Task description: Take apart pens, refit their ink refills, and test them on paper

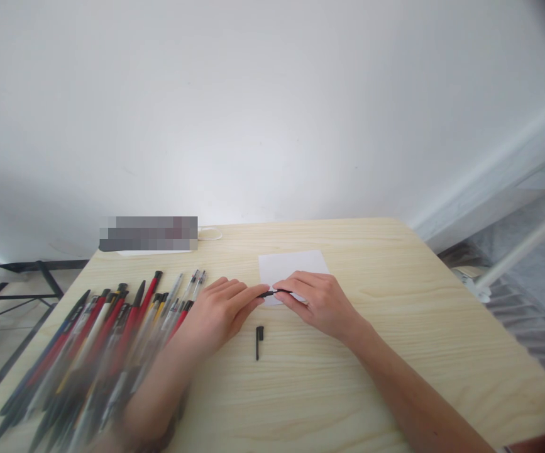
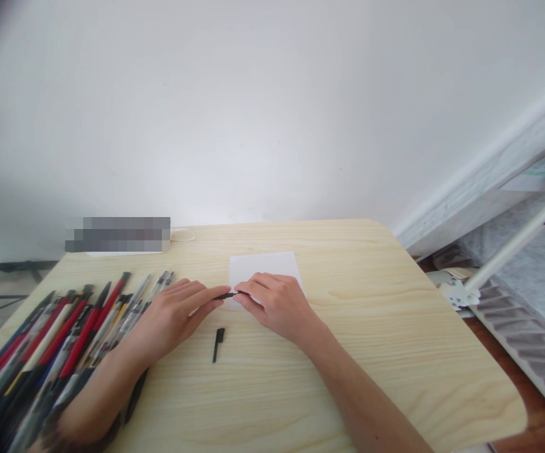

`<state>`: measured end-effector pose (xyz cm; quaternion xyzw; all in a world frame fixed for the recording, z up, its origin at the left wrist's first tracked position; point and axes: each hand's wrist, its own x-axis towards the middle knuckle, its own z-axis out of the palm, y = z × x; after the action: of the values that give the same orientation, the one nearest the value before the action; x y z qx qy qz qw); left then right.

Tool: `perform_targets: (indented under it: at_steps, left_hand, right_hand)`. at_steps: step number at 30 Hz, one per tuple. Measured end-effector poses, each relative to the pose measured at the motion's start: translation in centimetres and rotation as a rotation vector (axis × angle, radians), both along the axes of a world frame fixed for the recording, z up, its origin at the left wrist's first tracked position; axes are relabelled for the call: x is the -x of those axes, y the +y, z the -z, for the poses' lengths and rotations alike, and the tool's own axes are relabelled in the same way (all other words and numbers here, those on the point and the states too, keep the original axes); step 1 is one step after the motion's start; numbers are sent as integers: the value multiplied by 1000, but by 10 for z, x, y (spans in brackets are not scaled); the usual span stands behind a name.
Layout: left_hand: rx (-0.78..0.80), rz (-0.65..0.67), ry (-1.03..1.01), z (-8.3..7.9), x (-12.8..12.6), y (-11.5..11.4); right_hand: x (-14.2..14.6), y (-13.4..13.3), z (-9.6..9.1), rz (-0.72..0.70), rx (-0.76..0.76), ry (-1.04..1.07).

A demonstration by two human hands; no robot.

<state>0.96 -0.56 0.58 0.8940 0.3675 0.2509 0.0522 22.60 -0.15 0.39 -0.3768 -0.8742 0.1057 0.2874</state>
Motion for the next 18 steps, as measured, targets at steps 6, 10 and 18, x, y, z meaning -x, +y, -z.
perform_targets:
  at_steps: [6, 10, 18]
  left_hand:
    - [65, -66, -43, -2, -1, -3]
    - [81, -60, 10, -4, 0, -4]
    - [-16, -58, 49, -5, 0, -1]
  right_hand:
    - [-5, 0, -4, 14, 87, 22]
    - [-8, 1, -5, 34, 136, 12]
    - [-8, 3, -3, 27, 94, 13]
